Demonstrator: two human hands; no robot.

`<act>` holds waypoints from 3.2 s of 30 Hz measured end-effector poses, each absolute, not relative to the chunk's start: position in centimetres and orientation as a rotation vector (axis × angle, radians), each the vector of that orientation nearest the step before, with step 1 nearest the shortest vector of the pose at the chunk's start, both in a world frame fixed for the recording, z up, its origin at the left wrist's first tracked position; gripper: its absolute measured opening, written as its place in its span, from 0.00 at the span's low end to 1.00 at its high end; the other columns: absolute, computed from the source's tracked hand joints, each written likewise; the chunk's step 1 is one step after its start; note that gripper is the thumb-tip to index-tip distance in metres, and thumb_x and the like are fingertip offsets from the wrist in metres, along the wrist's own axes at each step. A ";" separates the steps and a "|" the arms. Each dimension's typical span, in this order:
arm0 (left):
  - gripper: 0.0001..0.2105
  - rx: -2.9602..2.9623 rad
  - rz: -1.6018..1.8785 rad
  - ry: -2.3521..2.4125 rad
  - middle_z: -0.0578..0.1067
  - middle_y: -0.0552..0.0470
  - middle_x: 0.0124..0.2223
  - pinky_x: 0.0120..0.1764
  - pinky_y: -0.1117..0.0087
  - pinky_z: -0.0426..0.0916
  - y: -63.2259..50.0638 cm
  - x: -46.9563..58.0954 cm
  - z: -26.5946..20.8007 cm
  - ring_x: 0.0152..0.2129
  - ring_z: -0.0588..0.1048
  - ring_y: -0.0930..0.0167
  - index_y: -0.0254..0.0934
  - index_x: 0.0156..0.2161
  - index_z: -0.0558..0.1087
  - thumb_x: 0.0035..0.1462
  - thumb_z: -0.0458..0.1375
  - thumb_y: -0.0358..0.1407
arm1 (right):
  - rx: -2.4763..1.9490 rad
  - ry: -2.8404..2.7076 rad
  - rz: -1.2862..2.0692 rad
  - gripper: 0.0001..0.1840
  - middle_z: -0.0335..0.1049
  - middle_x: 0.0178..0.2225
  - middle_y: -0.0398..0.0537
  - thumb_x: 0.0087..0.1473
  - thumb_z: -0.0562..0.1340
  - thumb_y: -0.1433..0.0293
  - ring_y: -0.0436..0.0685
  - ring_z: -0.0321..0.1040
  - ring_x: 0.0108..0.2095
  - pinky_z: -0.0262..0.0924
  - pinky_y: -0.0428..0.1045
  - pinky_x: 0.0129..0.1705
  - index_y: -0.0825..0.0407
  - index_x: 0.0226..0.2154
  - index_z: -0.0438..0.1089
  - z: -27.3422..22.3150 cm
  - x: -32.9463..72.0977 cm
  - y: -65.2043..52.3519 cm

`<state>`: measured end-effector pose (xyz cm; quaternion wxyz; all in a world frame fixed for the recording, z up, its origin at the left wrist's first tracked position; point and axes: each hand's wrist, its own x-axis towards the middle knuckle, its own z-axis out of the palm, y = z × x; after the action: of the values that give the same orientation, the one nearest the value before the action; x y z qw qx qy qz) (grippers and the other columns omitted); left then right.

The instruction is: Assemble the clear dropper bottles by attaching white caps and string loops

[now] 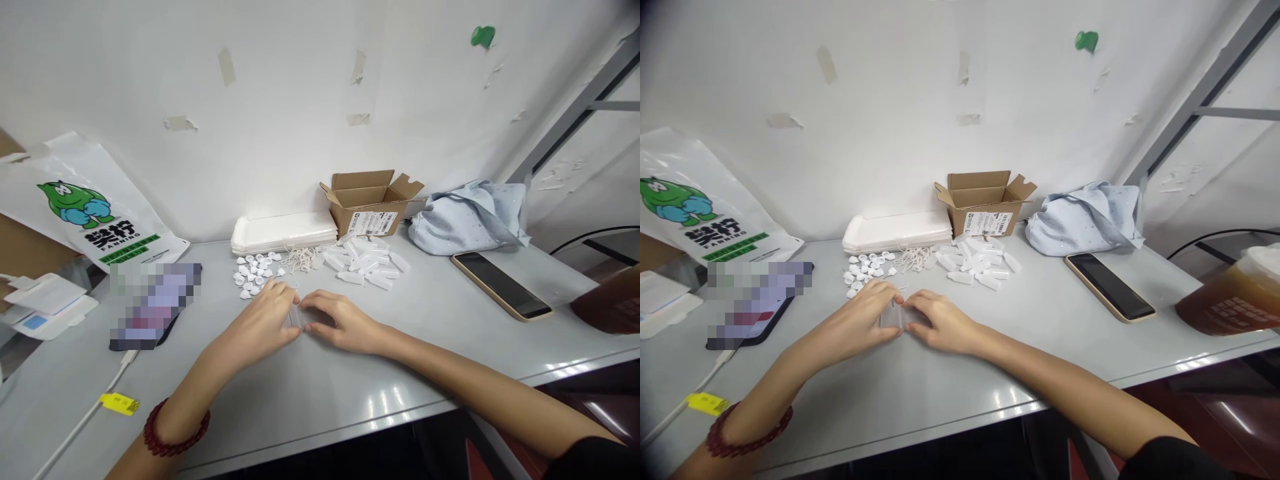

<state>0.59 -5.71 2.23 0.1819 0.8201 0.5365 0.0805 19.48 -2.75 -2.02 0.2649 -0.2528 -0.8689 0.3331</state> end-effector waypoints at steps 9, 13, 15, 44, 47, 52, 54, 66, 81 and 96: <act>0.10 2.286 0.295 1.503 0.69 0.48 0.41 0.42 0.61 0.65 -5.7 0.3 2.4 0.42 0.66 0.61 0.39 0.39 0.65 0.50 0.56 0.37 | -0.697 -2.370 0.899 0.12 0.69 0.45 0.56 0.54 0.60 0.73 0.58 0.67 0.45 0.61 0.55 0.49 0.56 0.43 0.67 -1.8 19.5 -2.9; 0.12 2.237 0.336 1.570 0.69 0.49 0.42 0.42 0.62 0.65 -5.5 -0.4 3.1 0.44 0.67 0.61 0.41 0.41 0.65 0.54 0.54 0.44 | -0.689 -2.374 0.887 0.12 0.69 0.45 0.56 0.54 0.60 0.74 0.58 0.67 0.45 0.61 0.55 0.49 0.55 0.43 0.67 -1.9 19.5 -2.9; 0.10 2.203 0.371 1.686 0.70 0.49 0.43 0.43 0.62 0.64 -5.2 -1.1 3.5 0.43 0.68 0.61 0.41 0.40 0.64 0.57 0.50 0.44 | -0.681 -2.384 0.881 0.12 0.69 0.45 0.56 0.54 0.60 0.73 0.58 0.67 0.46 0.61 0.55 0.50 0.55 0.43 0.67 -2.0 19.5 -2.8; 0.17 2.068 0.073 1.843 0.74 0.47 0.36 0.35 0.64 0.65 -4.7 -2.6 2.9 0.34 0.73 0.60 0.37 0.49 0.63 0.57 0.45 0.41 | -0.670 -2.420 0.880 0.13 0.70 0.42 0.55 0.53 0.61 0.73 0.58 0.65 0.44 0.61 0.54 0.47 0.56 0.43 0.67 -2.1 19.4 -2.8; 0.23 2.116 0.213 1.823 0.73 0.43 0.47 0.43 0.61 0.65 -4.8 -2.9 2.6 0.42 0.72 0.59 0.37 0.54 0.63 0.57 0.46 0.47 | -0.670 -2.420 0.873 0.13 0.70 0.41 0.54 0.53 0.61 0.73 0.58 0.65 0.43 0.62 0.54 0.47 0.55 0.43 0.67 -2.1 19.5 -2.8; 0.31 2.176 0.195 1.600 0.70 0.47 0.45 0.41 0.64 0.66 -4.8 -3.4 2.0 0.41 0.72 0.60 0.44 0.55 0.64 0.47 0.58 0.54 | -0.684 -2.434 0.846 0.15 0.69 0.41 0.54 0.53 0.63 0.68 0.58 0.65 0.43 0.62 0.54 0.46 0.54 0.43 0.66 -2.3 19.4 -3.0; 0.32 2.185 0.173 1.570 0.69 0.49 0.42 0.39 0.66 0.67 -4.9 -3.3 1.9 0.38 0.72 0.61 0.44 0.53 0.66 0.42 0.62 0.52 | -0.693 -2.451 0.812 0.15 0.69 0.41 0.54 0.53 0.63 0.67 0.58 0.65 0.43 0.62 0.54 0.45 0.54 0.43 0.65 -2.4 19.3 -3.0; 0.22 2.145 0.052 1.600 0.68 0.49 0.43 0.41 0.65 0.66 -5.0 -2.7 2.0 0.41 0.70 0.61 0.44 0.49 0.67 0.46 0.60 0.42 | -0.715 -2.515 0.629 0.16 0.66 0.40 0.55 0.54 0.62 0.67 0.59 0.63 0.41 0.62 0.53 0.42 0.56 0.44 0.63 -3.0 18.9 -3.3; 0.18 2.241 0.422 1.767 0.71 0.45 0.45 0.44 0.59 0.66 -3.5 -2.6 1.7 0.42 0.70 0.61 0.37 0.47 0.68 0.62 0.44 0.45 | -0.765 -2.503 0.676 0.20 0.66 0.41 0.56 0.53 0.63 0.69 0.58 0.65 0.40 0.64 0.53 0.41 0.57 0.47 0.61 -2.4 19.3 -3.2; 0.19 2.646 0.361 1.510 0.63 0.43 0.61 0.58 0.49 0.55 -1.3 0.4 -1.2 0.62 0.50 0.56 0.32 0.51 0.69 0.58 0.42 0.29 | -1.284 -2.449 -0.229 0.13 0.64 0.53 0.58 0.59 0.55 0.70 0.67 0.56 0.51 0.53 0.58 0.46 0.53 0.46 0.69 -2.0 21.3 1.9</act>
<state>0.36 -1.29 -1.16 0.0371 0.8619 0.4918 0.1175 21.29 1.89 -1.96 0.1826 -0.4549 -0.8678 -0.0811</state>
